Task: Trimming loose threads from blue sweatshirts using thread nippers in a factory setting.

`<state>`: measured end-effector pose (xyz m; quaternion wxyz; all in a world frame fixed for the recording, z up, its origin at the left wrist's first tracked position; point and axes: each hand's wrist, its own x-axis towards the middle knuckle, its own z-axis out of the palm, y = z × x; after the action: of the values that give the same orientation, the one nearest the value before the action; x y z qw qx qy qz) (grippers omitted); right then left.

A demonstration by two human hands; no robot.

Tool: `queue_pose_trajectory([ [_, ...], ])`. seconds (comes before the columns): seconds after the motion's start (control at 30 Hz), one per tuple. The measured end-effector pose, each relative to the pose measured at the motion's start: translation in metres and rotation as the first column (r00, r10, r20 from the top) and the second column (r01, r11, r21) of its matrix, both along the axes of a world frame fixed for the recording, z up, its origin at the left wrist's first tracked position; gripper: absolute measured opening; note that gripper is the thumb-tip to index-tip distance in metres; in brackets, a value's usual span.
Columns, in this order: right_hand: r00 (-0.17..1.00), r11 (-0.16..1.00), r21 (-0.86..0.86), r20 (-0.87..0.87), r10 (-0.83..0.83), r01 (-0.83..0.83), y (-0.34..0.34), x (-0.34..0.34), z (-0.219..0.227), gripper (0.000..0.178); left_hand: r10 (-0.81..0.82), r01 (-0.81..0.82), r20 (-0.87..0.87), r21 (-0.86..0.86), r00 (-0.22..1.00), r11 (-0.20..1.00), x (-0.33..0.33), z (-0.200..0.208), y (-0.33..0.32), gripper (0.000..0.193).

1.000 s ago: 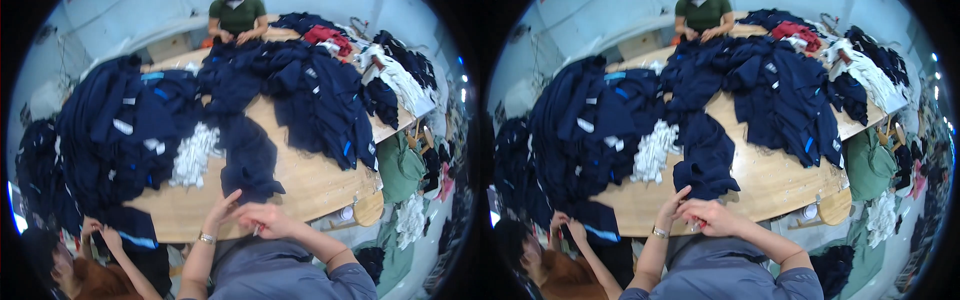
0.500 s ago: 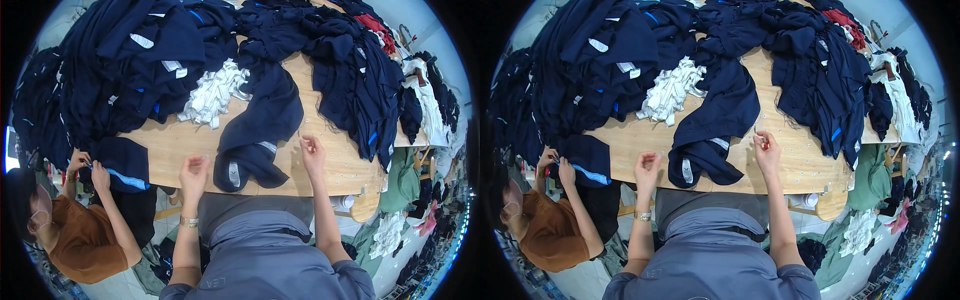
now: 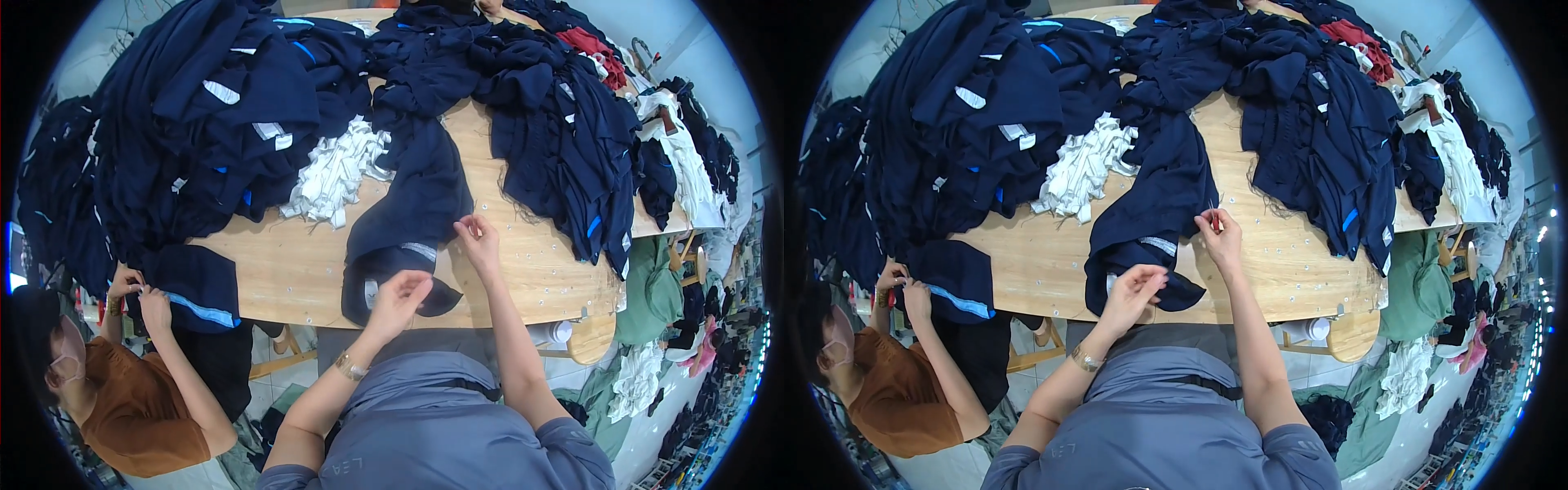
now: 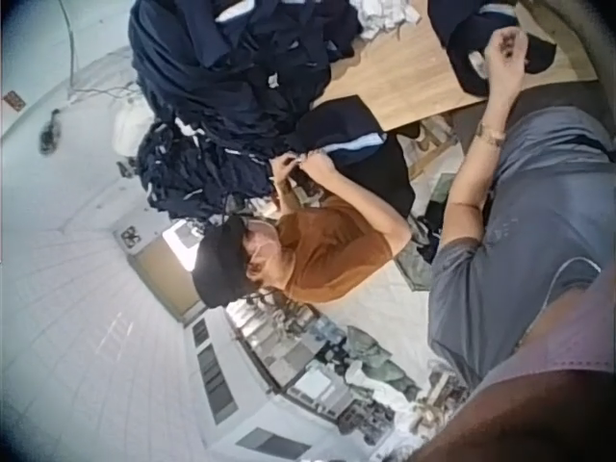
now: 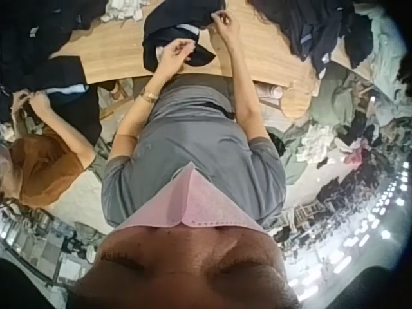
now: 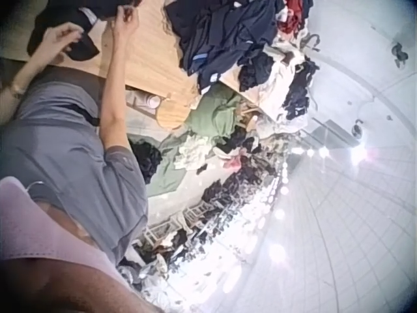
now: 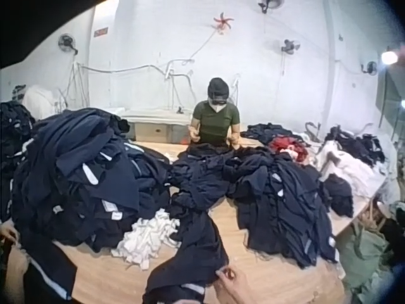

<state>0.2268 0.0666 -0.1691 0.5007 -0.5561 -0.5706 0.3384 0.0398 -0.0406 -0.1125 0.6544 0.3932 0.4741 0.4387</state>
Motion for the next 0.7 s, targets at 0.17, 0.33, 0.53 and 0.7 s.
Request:
queue_pose_trajectory([
  [0.17,0.903,0.920,-0.301,-0.415,0.112,-0.252,-0.035,-0.017,0.080,0.009,0.195,-0.039,0.492,-0.311,0.849,0.950,0.012,0.003,0.029,0.037],
  [0.33,0.881,0.931,-0.167,-0.411,0.234,-0.325,-0.053,-0.029,0.115,0.008,0.251,-0.256,0.211,-0.005,0.945,0.967,-0.006,0.049,0.033,0.040],
  [0.53,0.905,0.953,-0.085,-0.347,0.246,-0.292,-0.053,-0.055,0.119,0.008,0.437,-0.378,-0.362,0.224,0.823,0.898,-0.057,0.054,0.015,0.054],
  [0.7,0.903,0.908,0.056,-0.092,0.419,-0.416,-0.060,-0.086,0.127,0.019,0.500,-0.500,0.073,-0.010,0.863,0.866,-0.052,0.055,0.002,0.040],
])
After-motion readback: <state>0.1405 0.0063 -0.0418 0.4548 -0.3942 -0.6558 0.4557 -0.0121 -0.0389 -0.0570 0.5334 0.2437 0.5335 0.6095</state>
